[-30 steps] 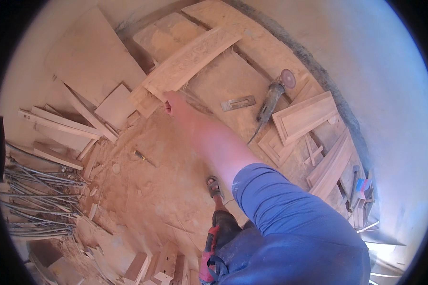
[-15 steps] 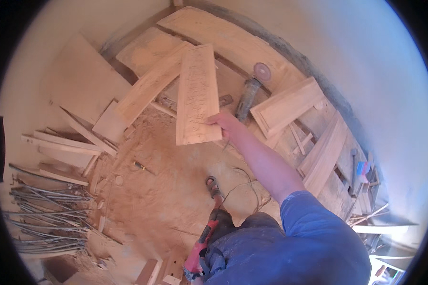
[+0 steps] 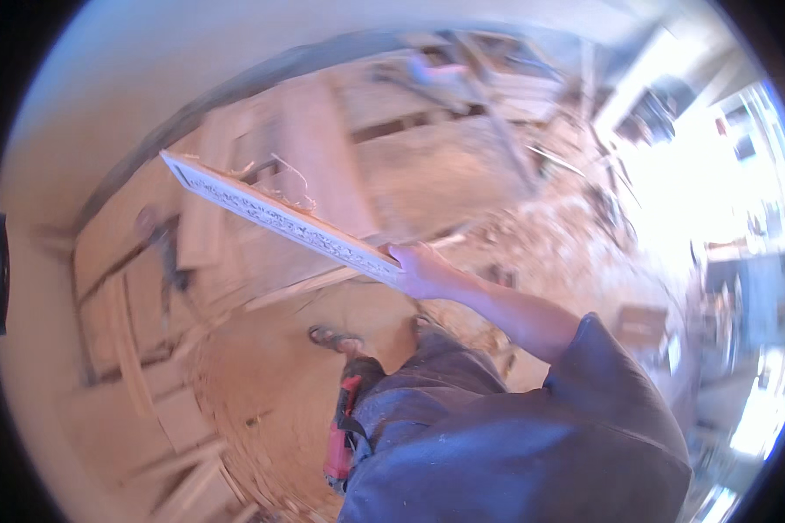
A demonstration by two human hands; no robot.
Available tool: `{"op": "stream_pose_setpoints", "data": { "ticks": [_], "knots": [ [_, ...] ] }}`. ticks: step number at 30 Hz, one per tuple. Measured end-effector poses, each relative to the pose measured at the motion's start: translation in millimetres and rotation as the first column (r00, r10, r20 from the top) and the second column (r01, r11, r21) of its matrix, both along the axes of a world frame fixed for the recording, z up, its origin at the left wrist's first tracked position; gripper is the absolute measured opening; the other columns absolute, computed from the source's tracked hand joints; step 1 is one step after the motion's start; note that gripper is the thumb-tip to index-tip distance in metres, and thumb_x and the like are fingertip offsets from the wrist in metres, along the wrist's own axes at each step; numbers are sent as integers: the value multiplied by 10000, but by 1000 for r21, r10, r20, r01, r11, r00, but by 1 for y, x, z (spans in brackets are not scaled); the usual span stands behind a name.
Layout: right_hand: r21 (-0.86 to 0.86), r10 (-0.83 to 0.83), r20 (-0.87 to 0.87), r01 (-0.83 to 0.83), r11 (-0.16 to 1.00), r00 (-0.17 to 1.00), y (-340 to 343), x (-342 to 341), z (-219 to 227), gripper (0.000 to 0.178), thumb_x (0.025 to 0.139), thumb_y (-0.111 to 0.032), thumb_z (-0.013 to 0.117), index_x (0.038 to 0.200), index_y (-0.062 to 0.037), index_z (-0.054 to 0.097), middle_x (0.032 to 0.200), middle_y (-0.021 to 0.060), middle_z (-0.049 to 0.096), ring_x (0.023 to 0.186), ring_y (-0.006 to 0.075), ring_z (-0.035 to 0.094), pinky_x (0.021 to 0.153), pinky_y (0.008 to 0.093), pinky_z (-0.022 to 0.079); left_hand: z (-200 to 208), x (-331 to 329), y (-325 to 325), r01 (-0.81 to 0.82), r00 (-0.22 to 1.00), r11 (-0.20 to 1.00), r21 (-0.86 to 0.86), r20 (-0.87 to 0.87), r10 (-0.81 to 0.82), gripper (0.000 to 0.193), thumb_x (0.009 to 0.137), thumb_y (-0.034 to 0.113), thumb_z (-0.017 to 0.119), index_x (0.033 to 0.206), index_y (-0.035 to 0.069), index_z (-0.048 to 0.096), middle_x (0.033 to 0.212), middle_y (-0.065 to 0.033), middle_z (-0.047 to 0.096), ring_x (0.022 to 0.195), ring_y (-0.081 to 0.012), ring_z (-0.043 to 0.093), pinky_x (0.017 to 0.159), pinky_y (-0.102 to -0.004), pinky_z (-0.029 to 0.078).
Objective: The person sands wooden planks and a decorative carved panel using a handheld power sander, turning the pieces over and picking up different items to work on them.
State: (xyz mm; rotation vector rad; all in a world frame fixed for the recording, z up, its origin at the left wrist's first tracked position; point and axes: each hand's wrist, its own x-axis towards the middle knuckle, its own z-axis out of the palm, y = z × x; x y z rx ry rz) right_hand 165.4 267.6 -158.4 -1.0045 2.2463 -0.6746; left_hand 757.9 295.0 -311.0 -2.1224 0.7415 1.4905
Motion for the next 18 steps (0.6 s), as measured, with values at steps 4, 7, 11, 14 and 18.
{"op": "stream_pose_setpoints", "data": {
  "ticks": [4, 7, 11, 14, 18],
  "knots": [
    [180, -161, -42, 166, 970, 986, 136, -48, 5, 507, 829, -129, 670, 1328, -104, 583, 971, 199, 712, 899, 404, 702, 818, 494, 552, 22, -52, -18, 178, 981, 973, -150, -51, -187, 131, 792, 177, 687, 805, 49, 660, 813, -91, 638, 774, -254, 615, 706, -382, 477],
    [421, -167, -129, 206, 883, 978, 202, -89, -3, 572, 803, -135, 702, 1352, -124, 542, 1086, 169, 700, 964, 380, 699, 865, 466, 562, 35, -88, -29, 286, 948, 936, -207, -79, -307, 134, 785, 169, 690, 790, 36, 671, 804, -92, 648, 771, -252, 622, 702, -381, 479],
    [361, 184, -512, 16, 932, 839, 255, -133, -52, 651, 799, -54, 662, 1423, -145, 500, 1360, 161, 575, 1240, 360, 574, 1060, 459, 472, 44, -129, -53, 349, 912, 900, -262, -128, -391, 139, 775, 158, 694, 770, 20, 685, 792, -94, 661, 767, -250, 633, 696, -381, 480],
    [446, 315, -635, 2, 895, 705, 271, -180, -68, 691, 801, -7, 629, 1461, -142, 474, 1459, 168, 487, 1373, 376, 454, 1164, 483, 369, 54, -173, -65, 283, 944, 929, -238, -101, -313, 144, 768, 151, 698, 755, 7, 695, 783, -95, 670, 765, -248, 640, 692, -380, 482],
    [459, 365, -759, 45, 887, 540, 281, -259, -82, 716, 800, 8, 614, 1485, -128, 454, 1481, 181, 456, 1403, 400, 412, 1205, 491, 308, 50, -212, -73, 51, 997, 978, -204, -52, -62, 94, 722, 73, 689, 673, -3, 665, 669, -107, 623, 593, -244, 601, 592, -371, 468]
  ]
}}
